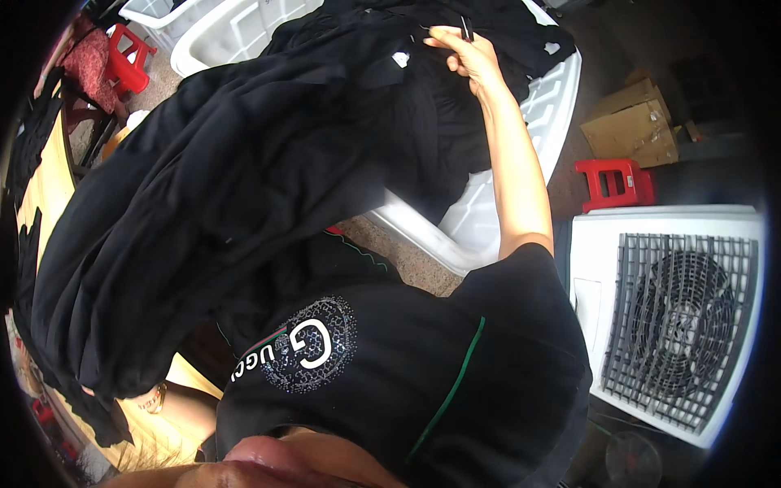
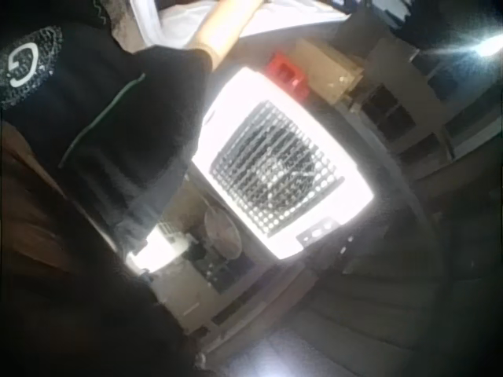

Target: Trimming loose threads from black garments using a pair of scissors.

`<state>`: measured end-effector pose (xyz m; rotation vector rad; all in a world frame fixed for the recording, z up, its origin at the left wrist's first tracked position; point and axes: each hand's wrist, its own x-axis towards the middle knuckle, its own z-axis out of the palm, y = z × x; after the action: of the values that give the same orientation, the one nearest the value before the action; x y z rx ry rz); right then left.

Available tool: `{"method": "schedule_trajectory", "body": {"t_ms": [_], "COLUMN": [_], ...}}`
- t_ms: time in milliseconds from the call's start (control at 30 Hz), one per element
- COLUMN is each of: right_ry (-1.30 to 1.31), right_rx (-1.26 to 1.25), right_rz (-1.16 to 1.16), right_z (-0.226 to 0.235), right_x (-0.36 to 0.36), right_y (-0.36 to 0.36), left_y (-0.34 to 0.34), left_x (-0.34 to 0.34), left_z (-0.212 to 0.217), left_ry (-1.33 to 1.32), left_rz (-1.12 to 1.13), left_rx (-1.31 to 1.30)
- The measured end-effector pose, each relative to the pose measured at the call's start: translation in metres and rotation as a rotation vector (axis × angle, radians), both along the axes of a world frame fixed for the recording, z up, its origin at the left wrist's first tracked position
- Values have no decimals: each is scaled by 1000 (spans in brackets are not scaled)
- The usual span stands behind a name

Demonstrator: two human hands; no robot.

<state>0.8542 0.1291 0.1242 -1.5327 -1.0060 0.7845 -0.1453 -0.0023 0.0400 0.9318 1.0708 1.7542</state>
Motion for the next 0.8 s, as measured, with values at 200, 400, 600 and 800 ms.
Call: {"method": "schedule_trajectory", "body": {"t_ms": [200, 400, 600, 800], "right_ry": [23, -300, -934, -972], "right_rx": [-109, 67, -263, -388], "right_rz": [-92, 44, -190, -283], "right_z": [-61, -85, -96, -99], "right_x": [42, 16, 47, 93], "right_y": [56, 127, 173, 202], "left_y": [18, 66, 121, 178], "left_x": [251, 420, 474, 483], "left_z": [10, 12, -12, -40], "left_ry": [-250, -527, -380, -367], "left_rz": [-11, -19, -274, -272], "left_rx": [-322, -604, -801, -928]}}
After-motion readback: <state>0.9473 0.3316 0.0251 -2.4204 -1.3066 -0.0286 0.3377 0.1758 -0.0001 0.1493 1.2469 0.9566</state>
